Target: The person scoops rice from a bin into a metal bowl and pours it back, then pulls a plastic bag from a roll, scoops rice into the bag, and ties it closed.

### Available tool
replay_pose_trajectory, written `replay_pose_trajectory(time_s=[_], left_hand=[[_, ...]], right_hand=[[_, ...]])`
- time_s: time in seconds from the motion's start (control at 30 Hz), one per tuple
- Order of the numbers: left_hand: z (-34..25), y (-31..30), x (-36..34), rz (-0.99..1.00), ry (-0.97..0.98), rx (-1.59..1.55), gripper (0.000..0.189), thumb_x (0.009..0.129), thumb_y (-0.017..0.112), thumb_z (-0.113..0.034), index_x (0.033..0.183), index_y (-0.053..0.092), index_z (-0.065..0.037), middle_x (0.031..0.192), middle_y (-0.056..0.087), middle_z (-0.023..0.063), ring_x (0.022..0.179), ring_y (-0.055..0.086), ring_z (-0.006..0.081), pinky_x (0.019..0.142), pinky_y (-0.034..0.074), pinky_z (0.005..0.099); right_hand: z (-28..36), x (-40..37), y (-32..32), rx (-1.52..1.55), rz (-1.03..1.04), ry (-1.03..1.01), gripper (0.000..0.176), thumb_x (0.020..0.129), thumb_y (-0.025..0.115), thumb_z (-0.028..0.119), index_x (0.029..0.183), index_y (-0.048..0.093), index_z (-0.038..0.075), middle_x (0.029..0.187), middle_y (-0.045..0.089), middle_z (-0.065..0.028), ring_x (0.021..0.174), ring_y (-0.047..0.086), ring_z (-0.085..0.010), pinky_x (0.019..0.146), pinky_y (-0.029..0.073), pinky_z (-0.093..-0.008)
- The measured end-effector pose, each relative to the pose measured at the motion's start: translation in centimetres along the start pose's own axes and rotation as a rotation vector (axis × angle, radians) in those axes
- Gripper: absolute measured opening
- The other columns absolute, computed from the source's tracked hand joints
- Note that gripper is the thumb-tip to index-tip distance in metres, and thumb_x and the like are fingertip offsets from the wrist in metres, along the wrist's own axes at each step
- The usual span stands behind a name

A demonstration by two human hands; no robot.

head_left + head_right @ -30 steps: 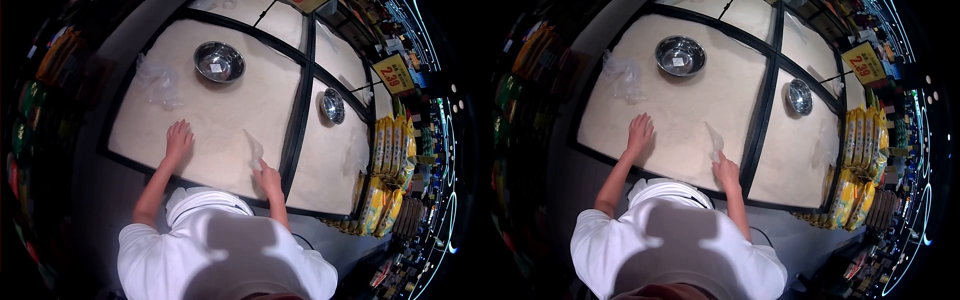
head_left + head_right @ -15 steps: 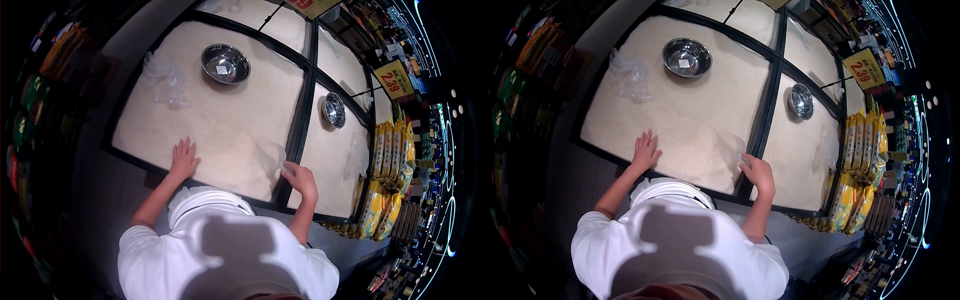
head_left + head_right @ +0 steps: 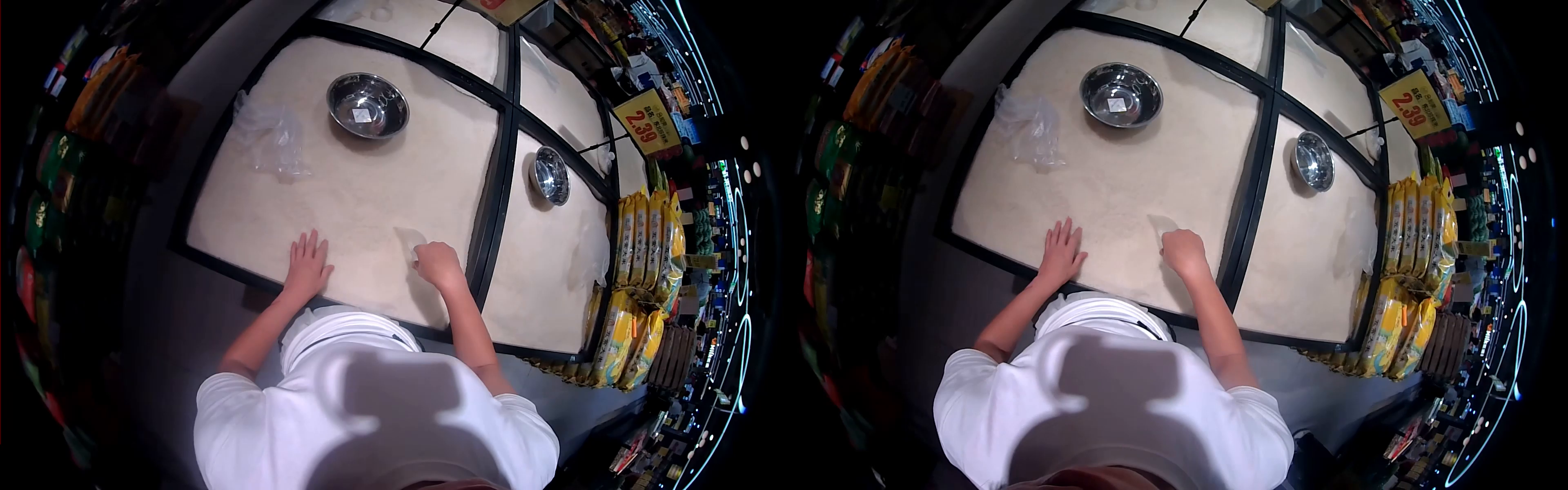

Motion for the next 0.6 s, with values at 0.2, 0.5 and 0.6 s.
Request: replay_pose_trajectory(time_s=[0.2,0.5,0.6], left_hand=[[-0.4,-0.2,0.1,-0.004,0.0,0.009,0.063,0.086,0.063,-0.031,0.139,0.042,-0.005,0.151,0.026,0.0235,0.139,0.024,0.0457,0.113,0.02,0.0568],[-0.7,-0.4,0.1,-0.01,0.016,0.02,0.063,0.086,0.064,-0.029,0.139,0.042,-0.004,0.15,0.026,0.0249,0.138,0.024,0.0464,0.112,0.021,0.0568],[-0.7,-0.5,0.1,-0.011,0.02,0.019,0.062,0.086,0.064,-0.029,0.139,0.042,-0.003,0.15,0.026,0.025,0.138,0.024,0.0465,0.113,0.021,0.0567]], right_hand=[[0.4,-0.1,-1.0,0.029,0.0,-0.003,0.025,0.076,0.073,0.028,0.082,0.072,0.003,0.081,0.069,-0.0185,0.08,0.068,-0.034,0.072,0.055,-0.0428],[0.5,-0.7,-0.8,0.044,-0.018,0.019,0.028,0.077,0.072,0.03,0.085,0.07,0.004,0.08,0.069,-0.0179,0.079,0.068,-0.0341,0.072,0.055,-0.0432],[0.5,-0.7,-0.8,0.052,-0.02,0.018,0.029,0.078,0.072,0.031,0.085,0.07,0.003,0.081,0.069,-0.0183,0.08,0.068,-0.0343,0.073,0.055,-0.0434]])
Point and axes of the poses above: each hand's wrist, its own x-axis towards the middle knuckle, its own y-axis out of the palm, z = x × y, the point moved 10 cm from there along x, towards the middle knuckle
